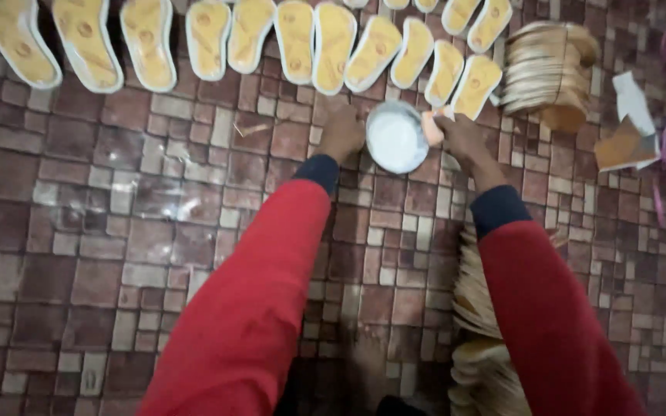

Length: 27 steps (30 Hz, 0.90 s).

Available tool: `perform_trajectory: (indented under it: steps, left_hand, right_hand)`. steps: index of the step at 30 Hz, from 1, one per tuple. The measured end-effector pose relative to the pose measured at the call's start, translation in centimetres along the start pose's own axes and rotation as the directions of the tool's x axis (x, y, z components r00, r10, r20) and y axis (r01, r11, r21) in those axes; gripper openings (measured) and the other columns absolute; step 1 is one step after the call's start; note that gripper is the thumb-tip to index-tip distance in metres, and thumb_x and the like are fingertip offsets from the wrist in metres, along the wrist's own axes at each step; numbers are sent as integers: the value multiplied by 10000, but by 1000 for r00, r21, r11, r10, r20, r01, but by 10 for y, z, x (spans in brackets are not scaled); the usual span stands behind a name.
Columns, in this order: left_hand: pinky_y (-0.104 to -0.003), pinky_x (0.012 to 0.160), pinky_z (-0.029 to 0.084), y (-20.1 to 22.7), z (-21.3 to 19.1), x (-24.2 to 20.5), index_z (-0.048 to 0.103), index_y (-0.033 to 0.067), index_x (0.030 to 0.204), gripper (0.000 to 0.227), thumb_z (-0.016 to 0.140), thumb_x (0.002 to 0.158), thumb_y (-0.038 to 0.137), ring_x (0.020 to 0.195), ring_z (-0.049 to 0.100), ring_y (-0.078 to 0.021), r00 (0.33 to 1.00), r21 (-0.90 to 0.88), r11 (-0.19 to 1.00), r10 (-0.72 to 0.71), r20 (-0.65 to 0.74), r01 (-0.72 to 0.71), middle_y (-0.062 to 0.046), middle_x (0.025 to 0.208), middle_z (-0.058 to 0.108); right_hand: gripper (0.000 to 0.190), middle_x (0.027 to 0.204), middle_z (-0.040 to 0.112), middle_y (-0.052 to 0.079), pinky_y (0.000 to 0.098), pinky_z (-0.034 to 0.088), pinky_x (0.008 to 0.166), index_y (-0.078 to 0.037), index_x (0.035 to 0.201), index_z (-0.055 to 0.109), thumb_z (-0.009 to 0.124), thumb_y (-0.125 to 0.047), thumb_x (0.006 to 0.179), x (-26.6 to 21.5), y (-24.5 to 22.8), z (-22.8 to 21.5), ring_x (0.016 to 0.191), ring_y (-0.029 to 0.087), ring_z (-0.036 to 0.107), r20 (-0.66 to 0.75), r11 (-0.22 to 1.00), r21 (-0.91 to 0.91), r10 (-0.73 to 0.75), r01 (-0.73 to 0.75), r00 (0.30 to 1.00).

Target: The person sits on a tiled floor and applies a white adhesive to the edges of yellow shoe insoles using a sponge. They dip the sponge into a small metal bowl of glue and rub it along the perimeter of each insole, handling them one at a time from a large batch laid out on the floor.

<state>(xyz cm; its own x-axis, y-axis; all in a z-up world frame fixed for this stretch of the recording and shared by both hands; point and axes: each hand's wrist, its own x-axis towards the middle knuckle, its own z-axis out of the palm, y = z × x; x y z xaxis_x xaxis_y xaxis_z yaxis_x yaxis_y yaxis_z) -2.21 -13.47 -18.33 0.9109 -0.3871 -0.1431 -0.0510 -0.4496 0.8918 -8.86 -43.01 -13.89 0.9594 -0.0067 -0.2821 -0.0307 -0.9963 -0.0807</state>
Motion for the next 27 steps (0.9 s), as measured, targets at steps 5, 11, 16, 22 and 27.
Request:
perform_trajectory:
  steps: [5,11,16,22,27]
  left_hand:
    - [-563,885,551,-36,40,33,712,-32,1054,326,504,837,96,1043,668,-461,998,105,994,21,51,-27,-222,1019,718]
    - [-524,918,552,-46,55,26,704,58,1160,423,544,778,144,1070,683,-399,987,89,992,-100,124,89,-142,1073,722]
    - [-504,938,551,-35,33,4,702,95,1195,458,564,764,161,1073,692,-364,974,142,978,-173,145,153,-111,1103,730]
    - [-540,1022,504,32,-23,-54,576,45,1371,558,524,825,148,1217,614,-387,909,364,915,-290,299,172,-160,1310,651]
    - [-470,1023,534,113,-88,-106,434,-75,1486,660,388,878,176,1184,662,-356,680,76,841,-483,552,535,-253,1354,604]
  right_hand:
    - [548,1211,518,219,421,600,665,-84,1385,501,666,-443,1005,-8,-55,-4,878,313,701,133,497,813,349,-304,928]
    - [551,1028,607,169,336,573,456,-131,1440,444,644,-414,1011,-21,-49,21,587,220,695,106,467,834,390,-295,915]
    - [643,1200,636,197,357,677,642,-66,1470,455,651,-440,985,-53,-71,10,780,267,769,135,428,850,385,-306,913]
    - [612,1272,620,152,439,567,872,-137,1402,564,676,-515,934,-104,-118,-26,1136,300,655,189,497,768,427,-404,885]
    - [515,1287,572,228,376,656,786,-127,1412,538,668,-367,975,-122,-135,-35,1069,338,692,243,331,870,357,-366,902]
